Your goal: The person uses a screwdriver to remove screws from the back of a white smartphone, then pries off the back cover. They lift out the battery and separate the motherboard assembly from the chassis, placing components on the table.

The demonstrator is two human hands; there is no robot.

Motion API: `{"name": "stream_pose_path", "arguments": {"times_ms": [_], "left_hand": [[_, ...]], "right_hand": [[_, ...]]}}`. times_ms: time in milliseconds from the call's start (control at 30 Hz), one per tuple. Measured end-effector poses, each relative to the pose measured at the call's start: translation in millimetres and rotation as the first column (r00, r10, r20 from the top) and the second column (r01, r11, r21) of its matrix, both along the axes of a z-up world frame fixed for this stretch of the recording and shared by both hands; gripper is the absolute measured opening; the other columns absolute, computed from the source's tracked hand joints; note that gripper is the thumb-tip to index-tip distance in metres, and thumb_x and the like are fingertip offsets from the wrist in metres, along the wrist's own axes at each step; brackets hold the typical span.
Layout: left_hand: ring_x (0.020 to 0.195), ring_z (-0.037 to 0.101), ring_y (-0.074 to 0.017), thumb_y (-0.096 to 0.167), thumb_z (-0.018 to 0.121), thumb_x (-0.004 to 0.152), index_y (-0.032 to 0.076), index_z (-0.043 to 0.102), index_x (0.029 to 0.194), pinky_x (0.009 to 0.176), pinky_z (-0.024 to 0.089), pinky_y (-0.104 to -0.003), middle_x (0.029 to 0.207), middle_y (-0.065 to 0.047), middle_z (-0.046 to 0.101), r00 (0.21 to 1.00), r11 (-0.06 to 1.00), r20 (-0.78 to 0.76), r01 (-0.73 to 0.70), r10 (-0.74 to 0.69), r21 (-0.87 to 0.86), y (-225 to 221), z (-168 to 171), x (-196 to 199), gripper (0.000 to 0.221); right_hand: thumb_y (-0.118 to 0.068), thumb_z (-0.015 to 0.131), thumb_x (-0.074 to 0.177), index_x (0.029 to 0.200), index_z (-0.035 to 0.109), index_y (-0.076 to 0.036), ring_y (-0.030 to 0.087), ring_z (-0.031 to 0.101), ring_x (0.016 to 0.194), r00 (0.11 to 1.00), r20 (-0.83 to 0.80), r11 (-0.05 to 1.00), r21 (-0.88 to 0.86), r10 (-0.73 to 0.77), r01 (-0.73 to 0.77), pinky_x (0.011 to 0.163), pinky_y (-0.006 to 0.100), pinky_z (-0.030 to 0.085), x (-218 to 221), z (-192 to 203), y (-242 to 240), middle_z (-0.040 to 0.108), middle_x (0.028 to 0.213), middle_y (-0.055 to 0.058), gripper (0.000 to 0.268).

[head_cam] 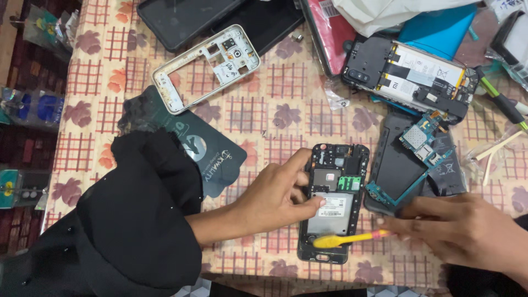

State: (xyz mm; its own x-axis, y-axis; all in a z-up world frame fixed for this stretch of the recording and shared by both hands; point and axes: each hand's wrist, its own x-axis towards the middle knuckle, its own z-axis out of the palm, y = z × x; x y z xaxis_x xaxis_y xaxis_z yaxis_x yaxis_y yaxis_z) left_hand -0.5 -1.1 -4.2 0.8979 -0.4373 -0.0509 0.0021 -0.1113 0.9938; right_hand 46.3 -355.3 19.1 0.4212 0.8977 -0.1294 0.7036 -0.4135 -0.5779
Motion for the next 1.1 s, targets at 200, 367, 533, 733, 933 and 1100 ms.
{"name": "stream_pose_path", "arguments": {"times_ms": [200, 367, 533, 733, 933, 1100], "left_hand": [[0.061, 0.074, -0.0151, 0.010, 0.070, 0.091, -0.003, 0.036, 0.131, 0.047, 0.056, -0.027, 0.081, -0.017, 0.073, 1.000, 0.999, 0.025, -0.001, 0.002, -0.032, 0, -2, 0, 0.054], [0.063, 0.076, -0.0169, 0.010, 0.070, 0.091, -0.002, 0.036, 0.129, 0.049, 0.059, -0.027, 0.082, -0.017, 0.074, 0.999, 1.000, 0.039, 0.004, -0.003, -0.024, 0, -4, 0, 0.052], [0.062, 0.076, -0.0185, 0.011, 0.070, 0.091, -0.002, 0.038, 0.125, 0.049, 0.059, -0.028, 0.081, -0.019, 0.075, 0.999, 1.000, 0.033, 0.005, -0.005, -0.012, 0, -6, 1, 0.049], [0.064, 0.074, -0.0158, 0.010, 0.068, 0.094, -0.004, 0.036, 0.126, 0.052, 0.060, -0.027, 0.084, -0.018, 0.074, 0.997, 0.998, 0.075, 0.024, -0.019, -0.063, 1, -6, 1, 0.047], [0.064, 0.072, -0.0140, 0.011, 0.065, 0.096, -0.004, 0.037, 0.132, 0.056, 0.058, -0.029, 0.072, -0.016, 0.071, 0.997, 0.998, 0.064, 0.046, -0.043, -0.039, 2, -9, 2, 0.048], [0.071, 0.074, -0.0111, 0.010, 0.064, 0.097, -0.005, 0.039, 0.133, 0.059, 0.060, -0.027, 0.081, -0.013, 0.074, 0.998, 0.993, 0.052, 0.044, -0.038, -0.114, 2, -9, 1, 0.046]], "right_hand": [[-0.030, 0.079, 0.093, 0.110, 0.078, -0.017, 0.009, 0.076, 0.073, 0.980, 0.165, 0.990, 0.068, 0.115, -0.128, 0.057, 0.024, 0.057, -1, -12, -5, 0.074, 0.096, -0.004, 0.021], [-0.015, 0.074, 0.085, 0.122, 0.080, -0.018, 0.008, 0.079, 0.068, 0.990, 0.032, 0.990, -0.042, 0.140, -0.138, 0.055, 0.025, 0.061, 1, -11, -9, 0.080, 0.096, -0.004, 0.037], [-0.021, 0.077, 0.083, 0.111, 0.078, -0.012, 0.012, 0.076, 0.073, 0.972, 0.226, 0.993, 0.113, -0.064, 0.039, 0.061, 0.024, 0.057, -2, -12, -9, 0.077, 0.094, 0.004, 0.029], [-0.004, 0.069, 0.082, 0.114, 0.078, -0.008, 0.018, 0.078, 0.077, 0.973, 0.229, 0.994, 0.095, 0.037, -0.060, 0.065, 0.025, 0.060, 6, -6, -3, 0.077, 0.101, 0.010, 0.034], [0.010, 0.059, 0.081, 0.115, 0.076, -0.011, 0.018, 0.079, 0.088, 0.968, 0.219, 0.992, 0.024, -0.123, 0.120, 0.073, 0.029, 0.061, 16, 7, -13, 0.076, 0.108, 0.010, 0.044], [0.011, 0.053, 0.083, 0.090, 0.064, -0.009, 0.020, 0.078, 0.098, 0.960, 0.197, 0.964, 0.216, -0.201, 0.157, 0.080, 0.030, 0.061, 24, 1, -24, 0.073, 0.116, 0.014, 0.023]]}}
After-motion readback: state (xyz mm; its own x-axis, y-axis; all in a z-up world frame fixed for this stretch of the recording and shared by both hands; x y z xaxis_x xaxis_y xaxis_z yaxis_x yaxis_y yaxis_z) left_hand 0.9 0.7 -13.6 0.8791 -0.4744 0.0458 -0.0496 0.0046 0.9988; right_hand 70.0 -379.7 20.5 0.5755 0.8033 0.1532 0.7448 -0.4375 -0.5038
